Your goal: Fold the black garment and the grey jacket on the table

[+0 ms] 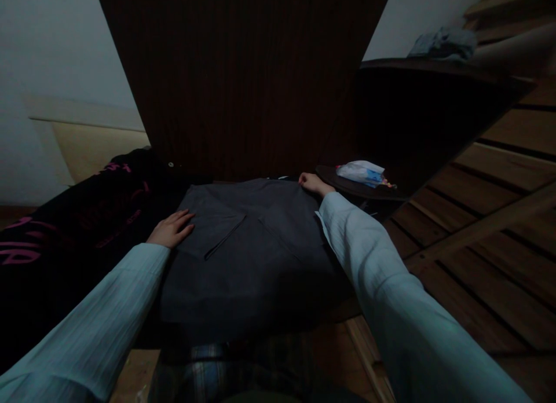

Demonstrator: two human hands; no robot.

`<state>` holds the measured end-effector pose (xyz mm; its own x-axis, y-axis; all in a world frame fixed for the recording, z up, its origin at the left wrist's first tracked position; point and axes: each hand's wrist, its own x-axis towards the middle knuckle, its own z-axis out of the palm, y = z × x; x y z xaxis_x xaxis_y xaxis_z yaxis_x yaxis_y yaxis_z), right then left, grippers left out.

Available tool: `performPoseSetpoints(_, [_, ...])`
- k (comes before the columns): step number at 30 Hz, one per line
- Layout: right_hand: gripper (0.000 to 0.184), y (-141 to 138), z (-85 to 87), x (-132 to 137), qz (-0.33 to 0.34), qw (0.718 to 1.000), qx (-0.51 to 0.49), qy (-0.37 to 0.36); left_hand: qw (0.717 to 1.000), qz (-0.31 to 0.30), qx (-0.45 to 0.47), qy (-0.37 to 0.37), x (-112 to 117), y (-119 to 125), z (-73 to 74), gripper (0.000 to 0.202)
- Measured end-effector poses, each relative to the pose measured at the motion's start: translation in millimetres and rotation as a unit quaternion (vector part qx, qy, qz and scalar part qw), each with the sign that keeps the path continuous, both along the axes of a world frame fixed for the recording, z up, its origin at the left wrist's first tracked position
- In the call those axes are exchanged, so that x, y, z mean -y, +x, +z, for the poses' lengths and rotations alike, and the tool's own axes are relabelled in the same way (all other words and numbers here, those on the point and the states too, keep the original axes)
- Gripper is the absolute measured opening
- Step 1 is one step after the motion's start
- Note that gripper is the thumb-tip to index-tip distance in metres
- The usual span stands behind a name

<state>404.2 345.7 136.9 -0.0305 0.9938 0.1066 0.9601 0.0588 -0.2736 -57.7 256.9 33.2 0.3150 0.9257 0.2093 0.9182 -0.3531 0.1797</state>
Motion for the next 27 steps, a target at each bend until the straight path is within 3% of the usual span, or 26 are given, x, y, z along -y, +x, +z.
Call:
performPoseSetpoints(16, [0.018, 6, -17.6, 3, 0.015, 0.988, 0.061, 0.141, 1.000, 0.006, -0.004, 0.007, 1, 1, 0.0, 0.051])
performPoseSetpoints(27, [0.038, -7, -35.5, 17, -0.053, 0.982, 0.089, 0.156, 1.000, 0.004, -0.005, 0.005, 2, 2, 2.8, 0.051])
